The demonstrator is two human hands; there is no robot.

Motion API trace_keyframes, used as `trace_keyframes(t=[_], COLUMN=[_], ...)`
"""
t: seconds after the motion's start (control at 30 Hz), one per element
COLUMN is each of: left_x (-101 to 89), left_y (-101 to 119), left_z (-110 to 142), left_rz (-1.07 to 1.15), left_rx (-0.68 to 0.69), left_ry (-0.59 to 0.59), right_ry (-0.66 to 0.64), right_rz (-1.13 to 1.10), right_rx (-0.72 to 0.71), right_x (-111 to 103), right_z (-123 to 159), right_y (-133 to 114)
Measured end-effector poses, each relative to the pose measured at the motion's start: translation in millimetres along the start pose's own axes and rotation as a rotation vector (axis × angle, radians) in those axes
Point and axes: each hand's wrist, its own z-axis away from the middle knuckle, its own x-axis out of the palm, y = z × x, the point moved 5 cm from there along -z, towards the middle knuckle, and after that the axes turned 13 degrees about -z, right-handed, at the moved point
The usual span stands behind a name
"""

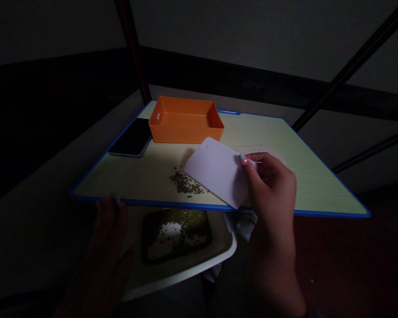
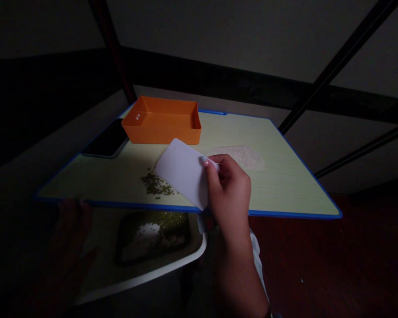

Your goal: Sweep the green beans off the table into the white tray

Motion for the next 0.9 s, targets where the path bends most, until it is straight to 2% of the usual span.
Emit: trace_keyframes(t=[0.23, 0.37, 0.6, 0.73, 0.9], left_x=[-1.1, -3.6, 7.0, 13.7, 14.7], left_y=[2.8, 6.6, -6.1, -14.7, -15.4], left_z=[-1.2, -1.5, 4.5, 5.0, 2.7], left_rz=[-0.025, -0.042, -0.106, -0.092, -0.102], left_rx=[-0.003, 0.029, 0.096, 0.08, 0.078], left_ry=[0.024, 0.032, 0.05, 0.043, 0.047], right_ry=[0.136, 0.119, 0.103, 0.012, -0.14], right_rz=[0.126, 0.176, 0.198, 0.15, 0.116], right_rx=[0.005, 0.01, 0.12, 0.129, 0.179], right_x=[-52.5, -66.4, -72.6, -63.4, -45.4], right_z=[-12.6, -12.9, -14.1, -15.1, -15.9], right_y=[-0.4, -6.7, 3.6, 9.6, 17.6])
